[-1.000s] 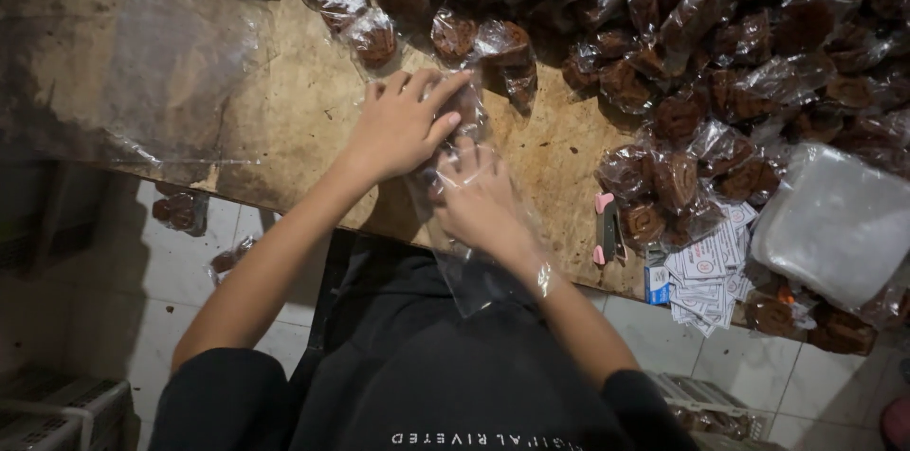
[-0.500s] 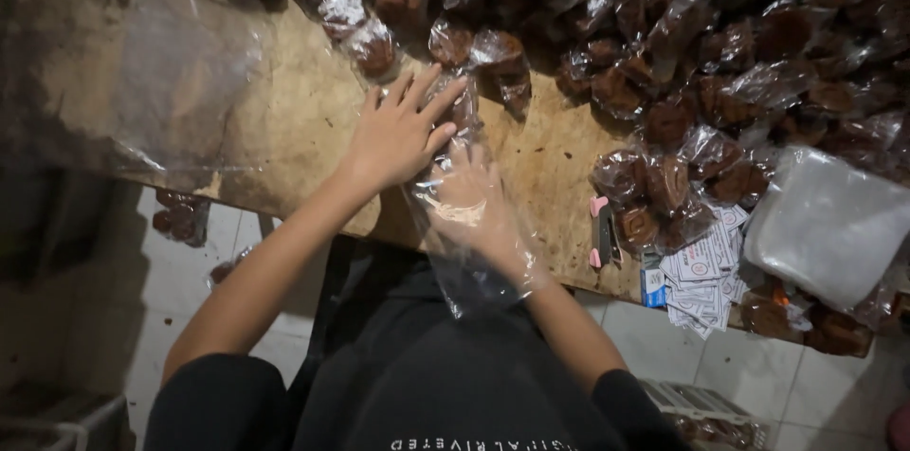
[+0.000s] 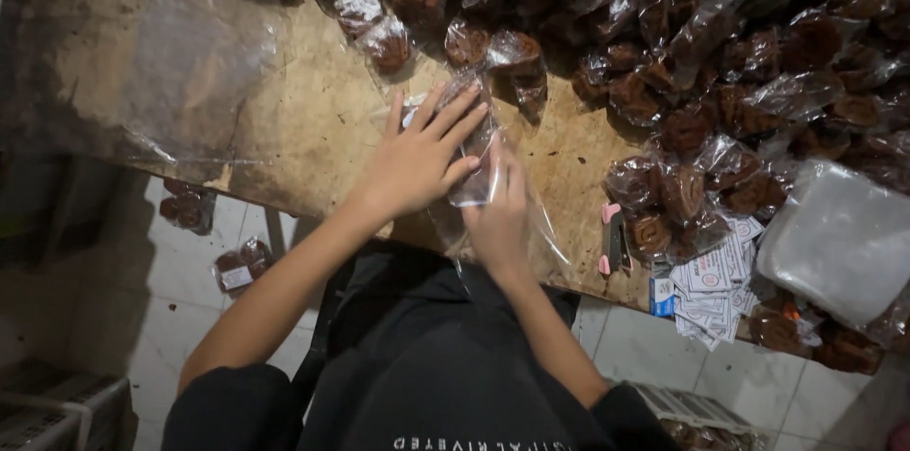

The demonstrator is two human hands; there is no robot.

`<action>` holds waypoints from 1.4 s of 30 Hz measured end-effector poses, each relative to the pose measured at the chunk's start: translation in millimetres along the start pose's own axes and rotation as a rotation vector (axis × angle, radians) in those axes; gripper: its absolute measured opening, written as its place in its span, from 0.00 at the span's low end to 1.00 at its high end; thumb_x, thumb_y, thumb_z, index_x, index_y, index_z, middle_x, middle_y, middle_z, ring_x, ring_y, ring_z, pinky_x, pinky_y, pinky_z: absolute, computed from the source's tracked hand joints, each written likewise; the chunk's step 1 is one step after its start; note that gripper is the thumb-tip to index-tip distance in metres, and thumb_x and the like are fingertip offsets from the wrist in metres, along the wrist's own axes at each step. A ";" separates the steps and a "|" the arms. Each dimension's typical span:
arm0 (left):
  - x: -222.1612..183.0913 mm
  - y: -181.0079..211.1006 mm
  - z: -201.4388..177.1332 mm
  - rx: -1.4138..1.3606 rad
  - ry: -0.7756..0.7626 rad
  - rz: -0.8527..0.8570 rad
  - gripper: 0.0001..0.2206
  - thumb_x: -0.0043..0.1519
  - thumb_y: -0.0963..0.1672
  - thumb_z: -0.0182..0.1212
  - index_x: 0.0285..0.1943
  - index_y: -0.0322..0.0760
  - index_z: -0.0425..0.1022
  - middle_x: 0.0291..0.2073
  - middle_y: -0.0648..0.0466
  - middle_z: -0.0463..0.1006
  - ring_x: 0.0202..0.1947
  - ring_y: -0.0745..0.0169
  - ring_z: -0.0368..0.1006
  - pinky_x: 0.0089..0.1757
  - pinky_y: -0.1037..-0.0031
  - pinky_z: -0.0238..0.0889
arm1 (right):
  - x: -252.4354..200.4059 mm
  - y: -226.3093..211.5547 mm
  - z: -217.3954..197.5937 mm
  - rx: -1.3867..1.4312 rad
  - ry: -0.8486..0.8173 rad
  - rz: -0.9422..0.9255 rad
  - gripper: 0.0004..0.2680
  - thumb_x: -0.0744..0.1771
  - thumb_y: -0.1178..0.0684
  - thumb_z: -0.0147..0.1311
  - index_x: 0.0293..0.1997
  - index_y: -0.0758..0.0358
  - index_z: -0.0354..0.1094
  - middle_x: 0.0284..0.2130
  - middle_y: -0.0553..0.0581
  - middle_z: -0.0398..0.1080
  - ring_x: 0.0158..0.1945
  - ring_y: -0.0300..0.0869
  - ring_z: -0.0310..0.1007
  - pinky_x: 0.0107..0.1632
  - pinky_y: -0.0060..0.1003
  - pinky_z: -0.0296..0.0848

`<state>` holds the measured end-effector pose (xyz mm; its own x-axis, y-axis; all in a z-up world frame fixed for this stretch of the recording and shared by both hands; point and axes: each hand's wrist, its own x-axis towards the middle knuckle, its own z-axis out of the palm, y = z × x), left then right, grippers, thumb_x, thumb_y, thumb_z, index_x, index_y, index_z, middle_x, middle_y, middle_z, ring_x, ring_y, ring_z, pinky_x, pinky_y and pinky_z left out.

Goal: The person packages small brown cakes into clear plastic bags, placing a white label inside each bag and sealing them.

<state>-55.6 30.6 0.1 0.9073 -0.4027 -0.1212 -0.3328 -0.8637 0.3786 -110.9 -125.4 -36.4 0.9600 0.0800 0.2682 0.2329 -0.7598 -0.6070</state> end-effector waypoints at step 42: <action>-41.3 43.4 88.7 0.098 0.034 0.060 0.29 0.51 0.61 0.64 0.55 0.48 0.67 0.50 0.55 0.63 0.46 0.50 0.61 0.40 0.58 0.55 | 82.9 52.3 -67.0 -0.040 -0.055 0.060 0.10 0.62 0.43 0.62 0.39 0.55 0.73 0.56 0.58 0.61 0.58 0.58 0.61 0.61 0.49 0.58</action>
<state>-130.3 -17.1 -59.9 0.8925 -0.4458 -0.0686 -0.4092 -0.8642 0.2928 -29.5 -201.8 4.3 0.9794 0.0679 0.1900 0.1692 -0.7895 -0.5900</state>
